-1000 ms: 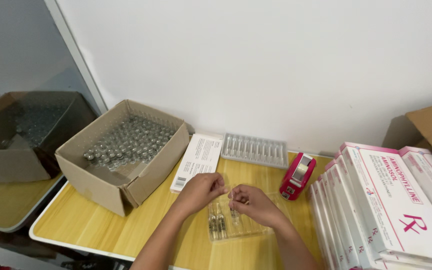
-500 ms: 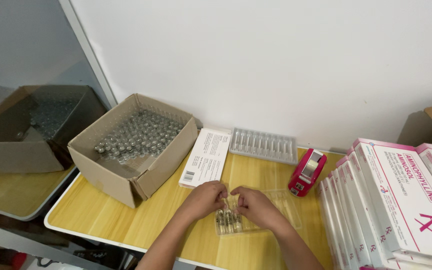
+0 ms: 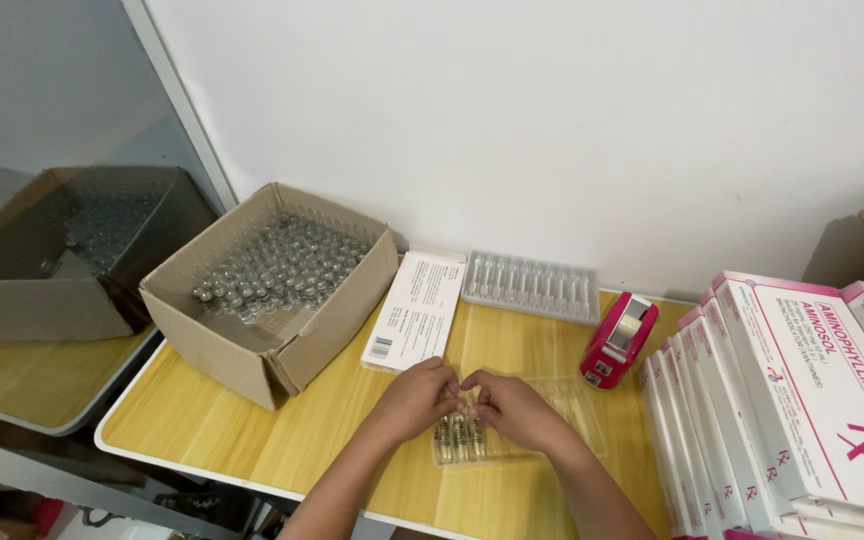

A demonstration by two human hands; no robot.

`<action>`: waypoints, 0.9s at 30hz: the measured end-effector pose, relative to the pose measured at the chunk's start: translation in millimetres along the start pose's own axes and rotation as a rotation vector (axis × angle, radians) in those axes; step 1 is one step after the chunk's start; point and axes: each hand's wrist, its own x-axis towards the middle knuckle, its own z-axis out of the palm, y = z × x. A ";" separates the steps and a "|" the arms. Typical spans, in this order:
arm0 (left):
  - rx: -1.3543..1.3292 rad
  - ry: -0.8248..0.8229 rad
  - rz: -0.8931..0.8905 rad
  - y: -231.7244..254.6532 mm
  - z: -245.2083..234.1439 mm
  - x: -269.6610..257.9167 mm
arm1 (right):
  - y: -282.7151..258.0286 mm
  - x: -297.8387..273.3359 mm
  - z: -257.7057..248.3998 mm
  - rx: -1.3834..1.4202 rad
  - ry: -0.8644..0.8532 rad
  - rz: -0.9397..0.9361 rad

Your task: The person places small glass vials into a clear plastic tray, then inserts the tray into a white cardboard box. They seal the box with tape and place it on a stack of similar boxes. The person repeats this process with another tray of vials.

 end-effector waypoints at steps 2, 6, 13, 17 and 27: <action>0.012 0.023 -0.015 0.0 1.9 0.0 | 3.8 3.3 0.9 0.029 0.011 -0.004; -0.030 0.020 0.012 -7.8 6.9 2.1 | 11.7 6.8 4.8 0.077 0.028 0.002; -0.024 0.098 0.159 -12.7 12.2 -1.3 | 6.9 6.2 4.8 -0.026 0.066 -0.018; -0.003 0.085 0.142 -0.1 -2.9 -15.0 | -0.4 3.1 8.9 -0.148 0.056 0.053; 0.044 0.596 -0.275 -86.3 -206.5 -44.2 | 1.5 14.2 17.5 0.104 0.350 -0.116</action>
